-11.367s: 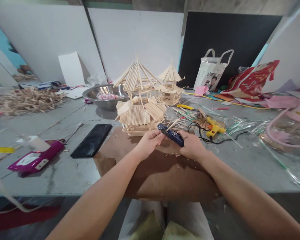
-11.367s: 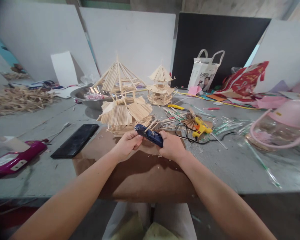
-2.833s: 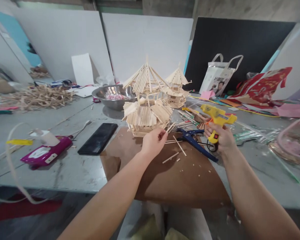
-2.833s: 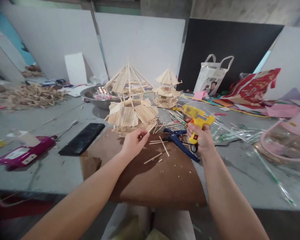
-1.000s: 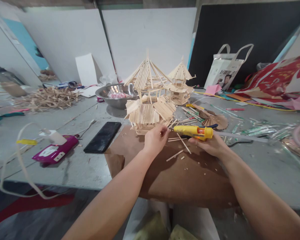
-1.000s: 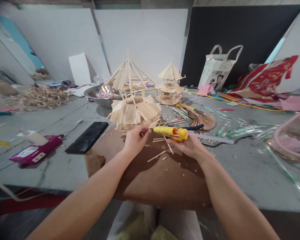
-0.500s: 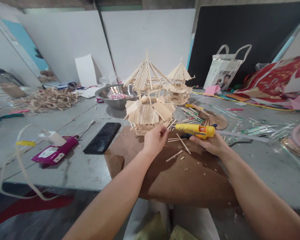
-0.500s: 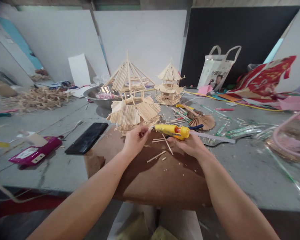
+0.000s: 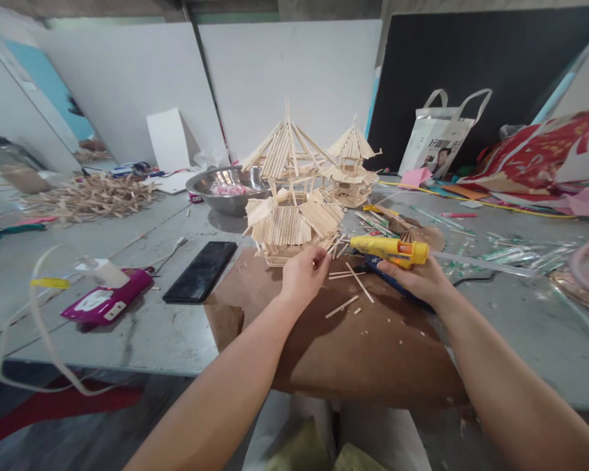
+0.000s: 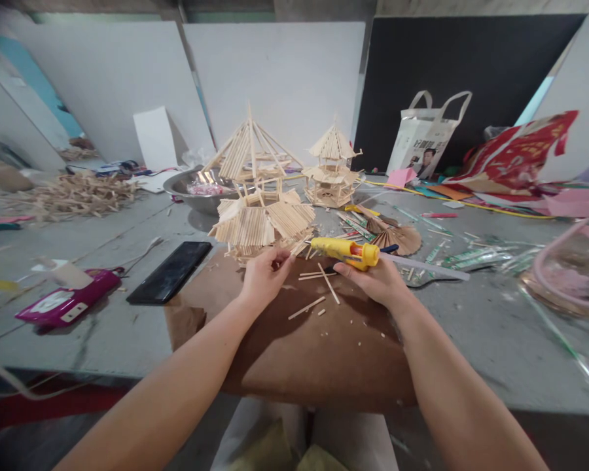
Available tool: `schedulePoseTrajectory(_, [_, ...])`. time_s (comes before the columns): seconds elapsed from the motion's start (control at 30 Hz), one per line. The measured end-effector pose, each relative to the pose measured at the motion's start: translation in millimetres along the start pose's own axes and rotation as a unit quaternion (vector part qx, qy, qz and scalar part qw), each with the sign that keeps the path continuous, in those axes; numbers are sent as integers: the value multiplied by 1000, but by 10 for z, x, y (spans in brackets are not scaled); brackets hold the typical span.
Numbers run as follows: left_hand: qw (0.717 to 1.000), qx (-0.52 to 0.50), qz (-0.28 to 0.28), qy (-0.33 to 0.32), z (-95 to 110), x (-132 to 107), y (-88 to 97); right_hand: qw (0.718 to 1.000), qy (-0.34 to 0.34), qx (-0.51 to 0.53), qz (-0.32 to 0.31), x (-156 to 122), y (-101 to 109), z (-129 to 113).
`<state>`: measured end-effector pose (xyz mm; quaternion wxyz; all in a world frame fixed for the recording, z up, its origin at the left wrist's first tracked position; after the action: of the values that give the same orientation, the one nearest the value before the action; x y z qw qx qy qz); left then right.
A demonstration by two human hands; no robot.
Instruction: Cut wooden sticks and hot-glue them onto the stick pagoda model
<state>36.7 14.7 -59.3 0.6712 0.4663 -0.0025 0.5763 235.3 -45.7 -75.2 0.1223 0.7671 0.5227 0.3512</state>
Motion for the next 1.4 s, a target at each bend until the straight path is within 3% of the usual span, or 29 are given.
schedulePoseTrajectory(0.4, [1000, 0, -8, 6, -11, -6, -8, 997, -42, 57, 0, -9, 41, -81])
schedulePoseTrajectory(0.8, [1000, -16, 0, 4, -19, -5, -9, 995, -33, 98, 3, 8, 46, -145])
schedulePoseTrajectory(1.0, [995, -85, 10, 54, -33, -19, 27, 992, -45, 115, 23, 12, 48, -106])
schedulePoseTrajectory(1.1, [973, -197, 29, 114, -35, -7, 106, 988, -66, 132, 47, 9, 60, -61])
schedulePoseTrajectory(1.23, [902, -381, 56, 196, 2, 112, 275, 983, -73, 161, 45, 11, 34, -50])
schedulePoseTrajectory(1.4, [840, -502, 76, 192, 62, 421, 554, 987, -15, 156, 36, 13, 15, -127])
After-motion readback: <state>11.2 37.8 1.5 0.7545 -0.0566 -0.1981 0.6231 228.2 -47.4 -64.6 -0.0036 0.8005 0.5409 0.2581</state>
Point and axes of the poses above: each hand's wrist, its own x-axis towards the middle knuckle, its own y-axis out of the back of the hand, z = x × y, the point moved 7 cm from there along x, towards the middle knuckle, and after that the axes turned 1 degree about -x, right-handed, at the moved point
